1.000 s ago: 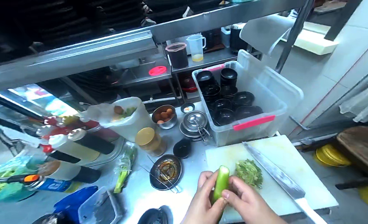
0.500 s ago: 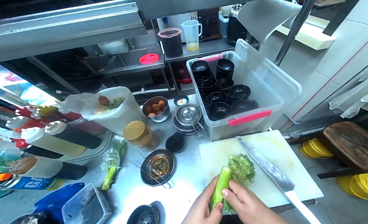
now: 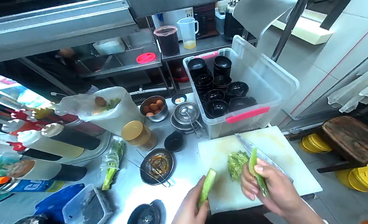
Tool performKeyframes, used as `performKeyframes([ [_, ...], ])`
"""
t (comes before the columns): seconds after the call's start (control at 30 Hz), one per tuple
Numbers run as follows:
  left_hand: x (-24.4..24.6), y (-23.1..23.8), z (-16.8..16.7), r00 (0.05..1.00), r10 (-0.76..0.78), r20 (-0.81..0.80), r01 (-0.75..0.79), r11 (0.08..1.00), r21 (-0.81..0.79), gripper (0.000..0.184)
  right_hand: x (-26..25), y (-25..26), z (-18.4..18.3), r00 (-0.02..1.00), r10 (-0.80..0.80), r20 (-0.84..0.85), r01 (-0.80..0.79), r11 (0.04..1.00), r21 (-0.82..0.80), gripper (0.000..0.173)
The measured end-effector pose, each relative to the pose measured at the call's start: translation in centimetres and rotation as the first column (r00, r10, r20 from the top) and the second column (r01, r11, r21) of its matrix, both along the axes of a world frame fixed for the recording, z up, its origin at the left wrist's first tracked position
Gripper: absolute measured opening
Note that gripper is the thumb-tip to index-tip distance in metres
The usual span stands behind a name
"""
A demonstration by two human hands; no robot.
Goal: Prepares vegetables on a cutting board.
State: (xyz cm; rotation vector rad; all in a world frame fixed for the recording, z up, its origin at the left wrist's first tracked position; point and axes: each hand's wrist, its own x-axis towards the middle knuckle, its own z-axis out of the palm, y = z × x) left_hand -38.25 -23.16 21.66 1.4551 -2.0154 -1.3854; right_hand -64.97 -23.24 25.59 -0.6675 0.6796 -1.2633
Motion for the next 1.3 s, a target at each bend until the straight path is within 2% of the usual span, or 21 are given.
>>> performKeyframes([
  [0.07,0.6,0.1,0.0,0.965,0.102,-0.242,-0.062,0.984,0.17,0.057,-1.1,-0.6,-0.5,0.993,-0.014,-0.119,0.006,0.998,-0.067,0.022],
  [0.13,0.6,0.1,0.5,0.884,0.191,-0.426,-0.072,0.957,0.279,0.048,-0.4,-0.7,-1.3,0.974,0.038,-0.224,-0.038,0.999,0.007,0.017],
  [0.2,0.1,0.1,0.8,0.847,0.216,-0.485,-0.081,0.955,0.284,0.043,1.4,-0.5,-2.3,0.953,0.115,-0.28,-0.101,0.993,0.064,0.027],
  [0.3,-0.7,0.6,1.4,0.915,0.165,-0.368,-0.111,0.98,0.164,0.042,4.0,0.0,-2.9,0.9,0.147,-0.41,-0.147,0.989,0.031,0.048],
  [0.4,-1.3,1.1,1.7,0.97,0.061,-0.235,-0.063,0.998,-0.002,0.043,5.3,0.1,-2.5,0.794,0.061,-0.604,-0.061,0.998,0.02,0.039],
  [0.5,-1.7,1.4,1.6,0.988,0.021,-0.151,-0.035,0.995,-0.093,0.048,5.2,0.2,-2.4,0.722,0.004,-0.692,-0.015,1.0,-0.01,0.033],
  [0.63,-2.0,1.6,0.9,0.99,0.009,-0.143,-0.03,0.99,-0.141,0.051,4.8,0.5,-2.5,0.704,-0.01,-0.71,0.009,1.0,-0.006,0.035],
  [0.77,-2.2,1.4,0.9,0.986,-0.023,-0.164,0.006,0.995,-0.103,0.051,4.6,0.8,-2.6,0.717,-0.019,-0.697,0.028,1.0,0.002,0.033],
  [0.87,-2.2,1.2,1.2,0.973,-0.039,-0.229,0.033,0.999,-0.032,0.049,4.5,1.0,-2.8,0.721,-0.031,-0.693,0.04,0.999,-0.003,0.031],
  [0.93,-2.1,1.3,1.6,0.945,-0.02,-0.327,0.047,0.996,0.074,0.047,4.4,1.1,-2.8,0.738,-0.042,-0.674,0.051,0.999,-0.005,0.027],
  [1.0,-1.7,1.2,1.6,0.892,0.014,-0.452,0.073,0.982,0.175,0.047,4.3,1.1,-2.8,0.775,-0.051,-0.63,0.042,0.999,-0.029,0.025],
  [1.13,-1.0,0.6,-0.3,0.683,0.089,-0.725,0.124,0.964,0.235,0.064,4.4,1.0,-2.4,0.832,-0.054,-0.552,0.041,0.999,-0.035,0.026],
  [1.2,-0.8,0.1,-1.2,0.583,0.126,-0.802,0.141,0.957,0.253,0.056,4.6,1.0,-2.1,0.849,-0.043,-0.527,0.053,0.999,0.004,0.026],
  [1.3,-0.6,-0.2,-1.4,0.539,0.19,-0.82,0.127,0.945,0.302,0.037,4.7,0.8,-2.1,0.878,-0.03,-0.479,0.061,0.997,0.049,0.026],
])
